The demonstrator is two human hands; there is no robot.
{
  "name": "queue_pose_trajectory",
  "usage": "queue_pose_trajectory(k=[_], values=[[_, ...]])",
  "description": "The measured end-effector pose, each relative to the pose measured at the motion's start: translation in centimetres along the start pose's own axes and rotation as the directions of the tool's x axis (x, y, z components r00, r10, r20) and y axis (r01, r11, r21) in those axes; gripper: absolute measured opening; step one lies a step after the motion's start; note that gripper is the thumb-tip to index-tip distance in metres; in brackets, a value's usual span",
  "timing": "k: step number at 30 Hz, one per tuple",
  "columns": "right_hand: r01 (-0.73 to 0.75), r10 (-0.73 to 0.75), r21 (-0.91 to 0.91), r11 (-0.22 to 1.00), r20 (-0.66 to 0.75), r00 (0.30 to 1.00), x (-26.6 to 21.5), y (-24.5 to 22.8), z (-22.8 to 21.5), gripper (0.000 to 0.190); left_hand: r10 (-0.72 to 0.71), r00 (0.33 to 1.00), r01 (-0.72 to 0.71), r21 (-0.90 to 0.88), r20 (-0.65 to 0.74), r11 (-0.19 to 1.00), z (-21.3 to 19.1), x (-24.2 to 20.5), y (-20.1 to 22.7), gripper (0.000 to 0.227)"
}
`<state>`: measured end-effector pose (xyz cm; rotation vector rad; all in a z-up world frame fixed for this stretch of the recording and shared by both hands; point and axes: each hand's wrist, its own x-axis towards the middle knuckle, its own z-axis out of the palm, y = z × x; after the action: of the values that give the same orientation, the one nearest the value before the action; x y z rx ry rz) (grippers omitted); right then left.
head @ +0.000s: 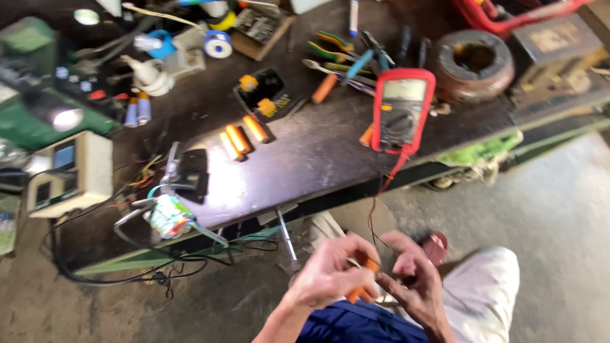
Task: The person uses a digital multimeter to measure the voltage of several orange cylindrical batteries. They pick up each battery, touch the multimeter probes to the terminals, observe the reading, and place the battery back on the workbench. The process is repeated for multiple batteries.
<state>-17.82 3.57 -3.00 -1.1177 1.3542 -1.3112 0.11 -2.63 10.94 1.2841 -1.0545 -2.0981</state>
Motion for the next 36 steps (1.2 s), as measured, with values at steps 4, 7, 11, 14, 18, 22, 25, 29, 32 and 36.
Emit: queue_pose_trajectory(k=[4, 7, 11, 14, 18, 22, 25, 29, 32, 36], values=[[0.020, -0.054, 0.122, 0.992, 0.284, 0.957, 0.2, 3.6, 1.8, 0.021, 0.203, 0.972, -0.203, -0.011, 0.116, 0.979, -3.0, 1.6, -1.4, 0.019], [-0.288, 0.275, 0.025, 0.957, 0.225, 0.935, -0.2, 3.1, 2.6, 0.025, 0.714, 0.660, -0.421, 0.671, -0.234, 0.610, -5.5, 1.4, 4.1, 0.026], [-0.225, 0.215, 0.030, 0.974, 0.188, 0.958, -0.5, 4.7, 1.9, 0.028, 0.743, 0.271, -0.115, 0.746, -0.612, 0.656, -11.5, 4.6, 9.0, 0.019], [-0.189, 0.178, 0.062, 0.980, 0.158, 0.971, -0.6, 4.6, 1.5, 0.021, 0.771, 0.039, -0.056, 0.769, -0.636, 0.637, -17.2, 9.1, 10.0, 0.014], [-0.200, 0.219, -0.187, 0.962, 0.085, 0.972, -0.6, 4.5, 0.5, 0.018, 0.772, 0.140, 0.255, 0.776, -0.620, 0.577, -21.0, 12.3, 10.3, 0.011], [-0.027, 0.031, -0.077, 0.997, 0.047, 0.998, -1.1, 4.9, -0.2, 0.036, 0.821, 0.268, 0.279, 0.856, -0.505, 0.435, -19.6, 10.5, 10.4, 0.027], [-0.133, 0.137, -0.121, 0.984, 0.026, 0.990, -0.9, 4.7, -0.4, 0.018, 0.770, 0.444, 0.140, 0.884, -0.458, 0.446, -18.0, 8.8, 11.2, 0.044], [-0.116, 0.120, -0.139, 0.983, 0.020, 0.993, -0.7, 4.2, -0.2, 0.025, 0.678, 0.579, 0.272, 0.892, -0.452, 0.361, -18.1, 8.9, 12.0, 0.059], [-0.113, 0.117, -0.109, 0.988, 0.024, 0.993, -0.9, 4.6, -0.4, 0.025, 0.724, 0.559, 0.243, 0.914, -0.405, 0.324, -17.7, 8.9, 12.3, 0.056], [-0.114, 0.113, 0.057, 0.992, 0.027, 0.993, -1.2, 3.7, -0.8, 0.030, 0.883, 0.400, -0.036, 0.959, -0.244, 0.281, -13.1, 6.3, 11.5, 0.048]])
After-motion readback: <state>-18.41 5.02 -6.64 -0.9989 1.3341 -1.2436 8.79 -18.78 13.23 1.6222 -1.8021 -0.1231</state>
